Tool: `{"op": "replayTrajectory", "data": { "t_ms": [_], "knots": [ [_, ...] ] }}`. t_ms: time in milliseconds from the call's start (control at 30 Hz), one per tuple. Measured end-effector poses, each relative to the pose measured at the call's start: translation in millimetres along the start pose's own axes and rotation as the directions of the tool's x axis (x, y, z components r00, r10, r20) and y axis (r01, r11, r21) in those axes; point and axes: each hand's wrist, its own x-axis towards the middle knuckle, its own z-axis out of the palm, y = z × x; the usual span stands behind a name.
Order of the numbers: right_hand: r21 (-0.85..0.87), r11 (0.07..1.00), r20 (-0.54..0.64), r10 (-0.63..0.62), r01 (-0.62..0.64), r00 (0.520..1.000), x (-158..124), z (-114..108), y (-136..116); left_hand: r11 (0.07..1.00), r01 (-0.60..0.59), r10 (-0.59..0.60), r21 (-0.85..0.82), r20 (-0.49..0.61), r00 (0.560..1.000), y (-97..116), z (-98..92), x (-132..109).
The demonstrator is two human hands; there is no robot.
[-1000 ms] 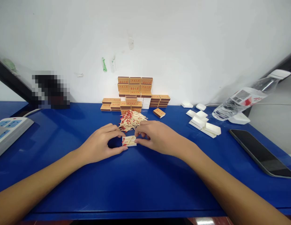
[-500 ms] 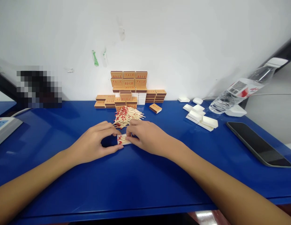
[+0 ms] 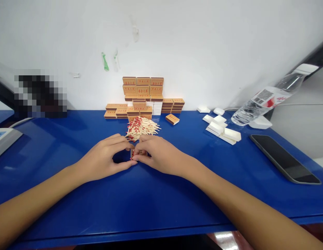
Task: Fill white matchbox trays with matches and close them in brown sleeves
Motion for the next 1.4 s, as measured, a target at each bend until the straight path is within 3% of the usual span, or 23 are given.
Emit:
{"op": "replayTrajectory", "data": {
  "t_ms": [300,533,633,733,833,933,1033,1233,1400],
  "knots": [
    [-0.075,0.997,0.049,0.018,-0.015,0.999,-3.0,-6.1,1.3,1.0,-0.026,0.026,0.007,-0.012,1.0,1.6,-0.1,0.5],
    [-0.005,1.0,0.073,-0.006,0.007,0.997,-0.8,-4.0,-2.2,0.999,-0.04,0.04,0.012,0.007,0.999,2.6,0.4,0.6],
    [-0.043,0.999,0.0,-0.019,0.019,1.0,-0.7,-4.8,-0.4,1.0,-0.027,0.027,0.005,0.022,0.999,2.6,-0.1,0.0],
    [-0.135,0.991,-0.155,-0.01,-0.011,0.988,-0.8,-10.8,7.4,1.0,-0.02,0.019,0.01,0.021,1.0,2.8,-0.3,-0.4],
    [-0.221,0.968,-0.336,0.039,-0.119,0.941,2.8,-17.7,21.2,1.0,-0.029,0.029,0.003,0.027,0.999,3.1,0.5,-0.7],
    [-0.236,0.942,-0.393,0.133,-0.24,0.91,13.6,-23.5,35.3,0.999,-0.043,0.043,-0.013,0.031,0.999,3.1,1.7,-1.5],
    [-0.232,0.934,-0.354,0.179,-0.272,0.918,31.0,-33.1,45.2,0.999,-0.047,0.048,-0.025,0.033,0.998,2.9,2.4,-2.4],
    [-0.327,0.913,-0.164,0.198,-0.242,0.967,65.2,-57.9,56.5,0.998,-0.06,0.06,-0.025,0.014,0.998,1.9,1.6,-2.7],
    [-0.311,0.916,-0.097,0.236,-0.255,0.967,74.0,-55.0,61.3,0.997,-0.063,0.063,-0.035,0.008,0.998,0.3,2.8,-3.3]
  ]
}}
